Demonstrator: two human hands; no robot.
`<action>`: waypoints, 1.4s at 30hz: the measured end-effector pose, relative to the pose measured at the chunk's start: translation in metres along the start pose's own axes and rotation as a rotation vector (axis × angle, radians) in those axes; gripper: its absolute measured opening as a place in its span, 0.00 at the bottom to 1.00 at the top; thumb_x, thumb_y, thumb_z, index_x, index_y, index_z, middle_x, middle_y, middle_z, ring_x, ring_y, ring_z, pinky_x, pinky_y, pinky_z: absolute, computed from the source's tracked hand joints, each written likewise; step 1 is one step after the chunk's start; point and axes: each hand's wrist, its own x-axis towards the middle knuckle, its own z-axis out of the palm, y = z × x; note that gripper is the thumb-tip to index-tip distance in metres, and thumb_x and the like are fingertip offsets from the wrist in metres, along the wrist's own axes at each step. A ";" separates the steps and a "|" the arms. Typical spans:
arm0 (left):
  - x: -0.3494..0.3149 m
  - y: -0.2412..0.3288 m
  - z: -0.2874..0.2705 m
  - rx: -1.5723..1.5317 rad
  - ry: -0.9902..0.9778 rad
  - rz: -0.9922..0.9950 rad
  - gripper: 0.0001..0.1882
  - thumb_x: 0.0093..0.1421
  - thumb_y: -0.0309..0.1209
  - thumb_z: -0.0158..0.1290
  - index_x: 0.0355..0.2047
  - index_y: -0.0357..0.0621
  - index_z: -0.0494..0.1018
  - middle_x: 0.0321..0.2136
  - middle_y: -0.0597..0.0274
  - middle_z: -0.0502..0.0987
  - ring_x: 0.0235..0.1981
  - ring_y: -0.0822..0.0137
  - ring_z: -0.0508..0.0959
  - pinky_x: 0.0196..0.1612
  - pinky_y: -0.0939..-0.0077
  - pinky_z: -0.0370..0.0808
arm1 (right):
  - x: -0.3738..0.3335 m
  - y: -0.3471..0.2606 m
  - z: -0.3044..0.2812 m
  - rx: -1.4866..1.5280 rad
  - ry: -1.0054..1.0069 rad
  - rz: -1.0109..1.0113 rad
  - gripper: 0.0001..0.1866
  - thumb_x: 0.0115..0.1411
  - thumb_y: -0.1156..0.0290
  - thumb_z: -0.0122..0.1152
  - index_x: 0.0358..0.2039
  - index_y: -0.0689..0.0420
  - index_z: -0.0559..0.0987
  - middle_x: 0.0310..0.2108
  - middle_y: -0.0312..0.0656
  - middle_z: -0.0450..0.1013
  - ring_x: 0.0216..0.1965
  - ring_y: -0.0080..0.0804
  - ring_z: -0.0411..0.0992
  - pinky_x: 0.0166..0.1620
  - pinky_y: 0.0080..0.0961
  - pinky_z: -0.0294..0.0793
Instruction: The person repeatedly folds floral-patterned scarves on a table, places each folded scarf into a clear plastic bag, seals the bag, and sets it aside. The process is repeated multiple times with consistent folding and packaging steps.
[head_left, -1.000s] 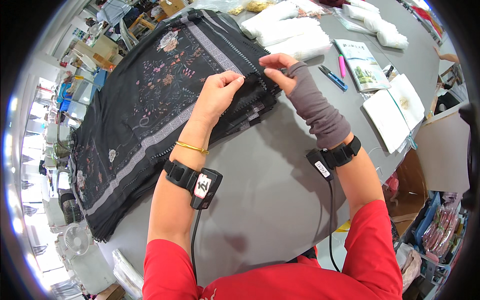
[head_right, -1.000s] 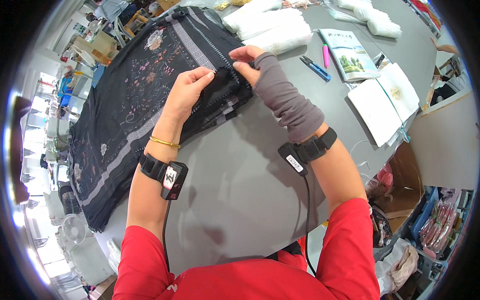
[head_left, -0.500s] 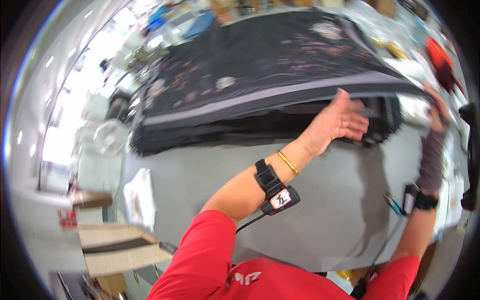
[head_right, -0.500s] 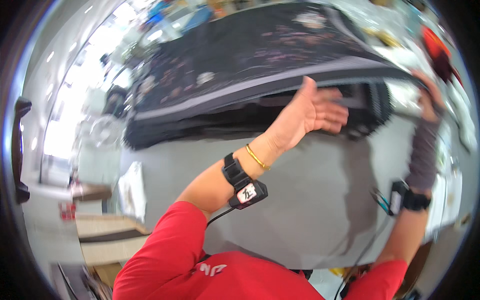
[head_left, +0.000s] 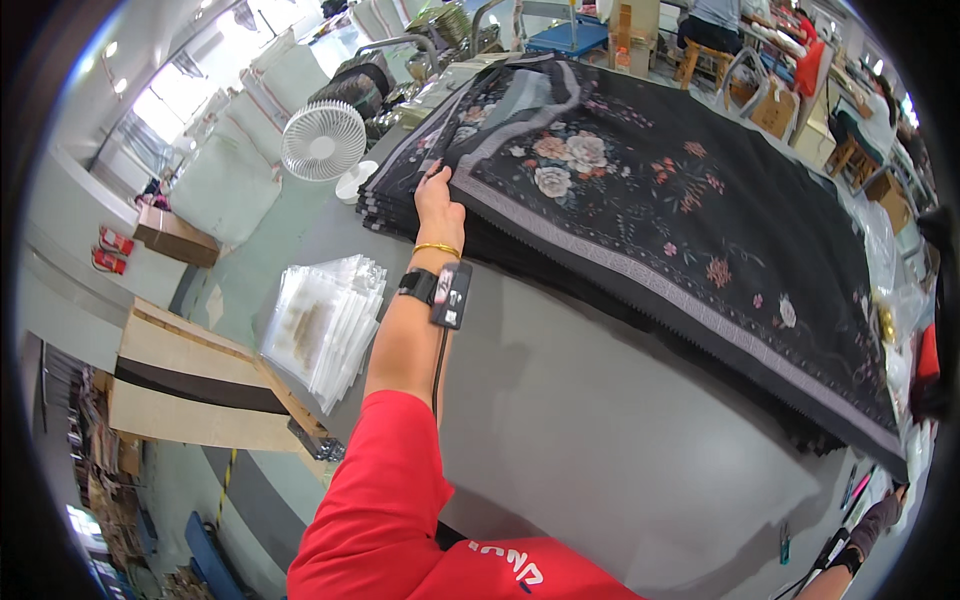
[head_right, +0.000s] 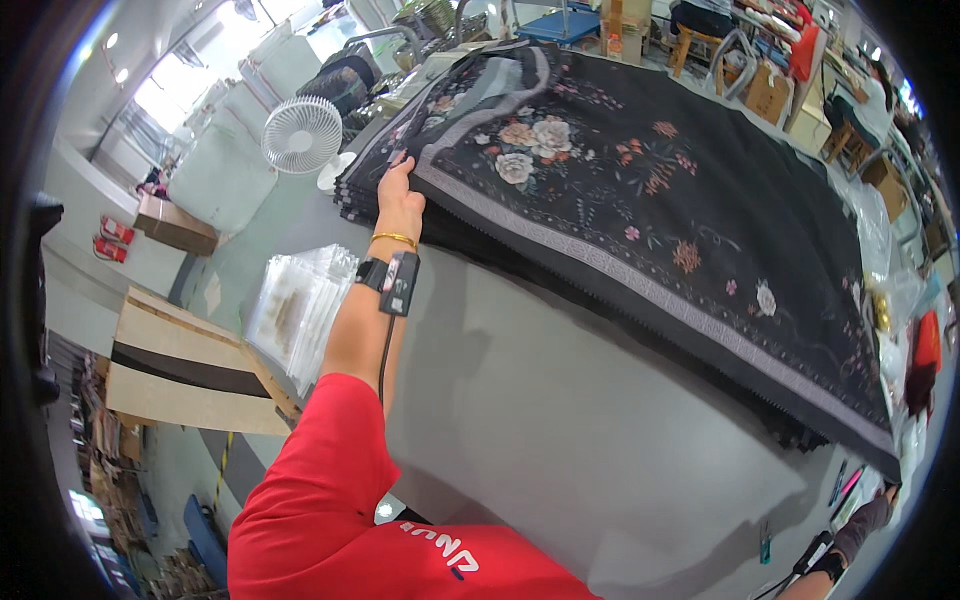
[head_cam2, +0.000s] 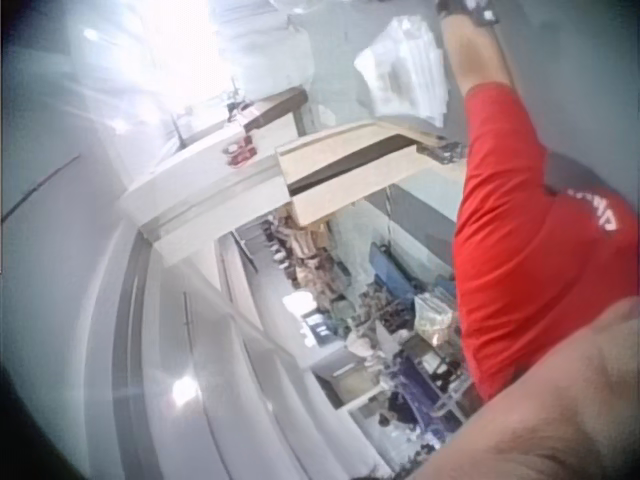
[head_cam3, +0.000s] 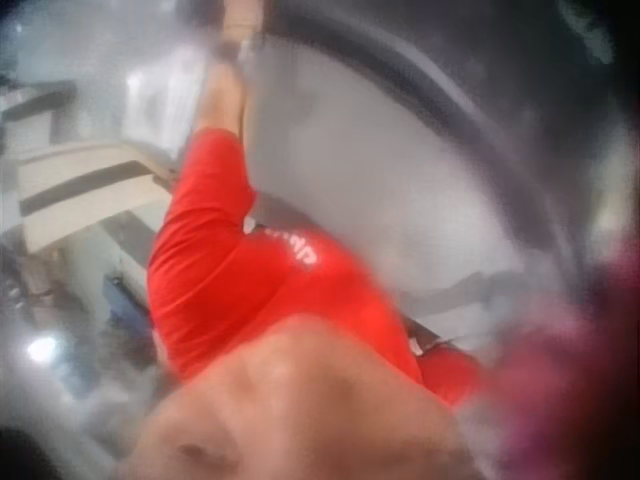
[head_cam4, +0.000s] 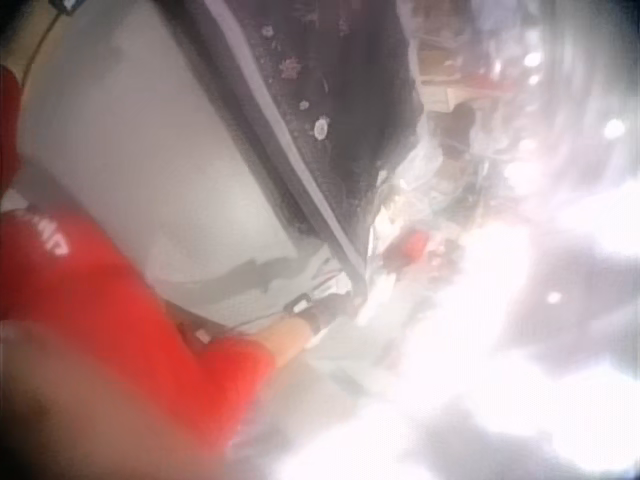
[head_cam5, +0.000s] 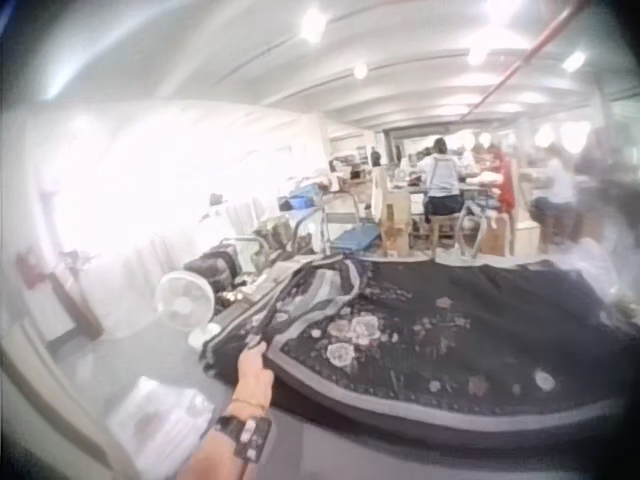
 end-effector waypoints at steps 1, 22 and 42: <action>-0.004 0.002 0.001 -0.008 -0.045 0.077 0.12 0.68 0.21 0.57 0.51 0.36 0.78 0.43 0.58 0.81 0.42 0.64 0.82 0.48 0.72 0.78 | 0.011 -0.029 -0.001 -0.017 0.010 -0.031 0.16 0.71 0.78 0.56 0.56 0.61 0.82 0.50 0.40 0.81 0.50 0.28 0.76 0.56 0.26 0.75; -0.259 -0.031 0.068 0.551 -1.240 1.267 0.23 0.61 0.34 0.67 0.50 0.37 0.71 0.39 0.51 0.76 0.39 0.52 0.77 0.44 0.60 0.77 | -0.052 -0.638 0.097 0.718 -0.606 -1.034 0.05 0.62 0.78 0.66 0.40 0.59 0.84 0.34 0.43 0.80 0.36 0.37 0.80 0.41 0.28 0.78; -0.212 0.359 0.072 1.386 -0.730 2.107 0.16 0.59 0.22 0.64 0.49 0.41 0.81 0.52 0.50 0.79 0.60 0.50 0.75 0.68 0.54 0.64 | -0.074 -0.456 -0.249 0.832 0.055 -0.581 0.16 0.70 0.64 0.62 0.52 0.59 0.84 0.40 0.34 0.84 0.46 0.27 0.77 0.57 0.26 0.72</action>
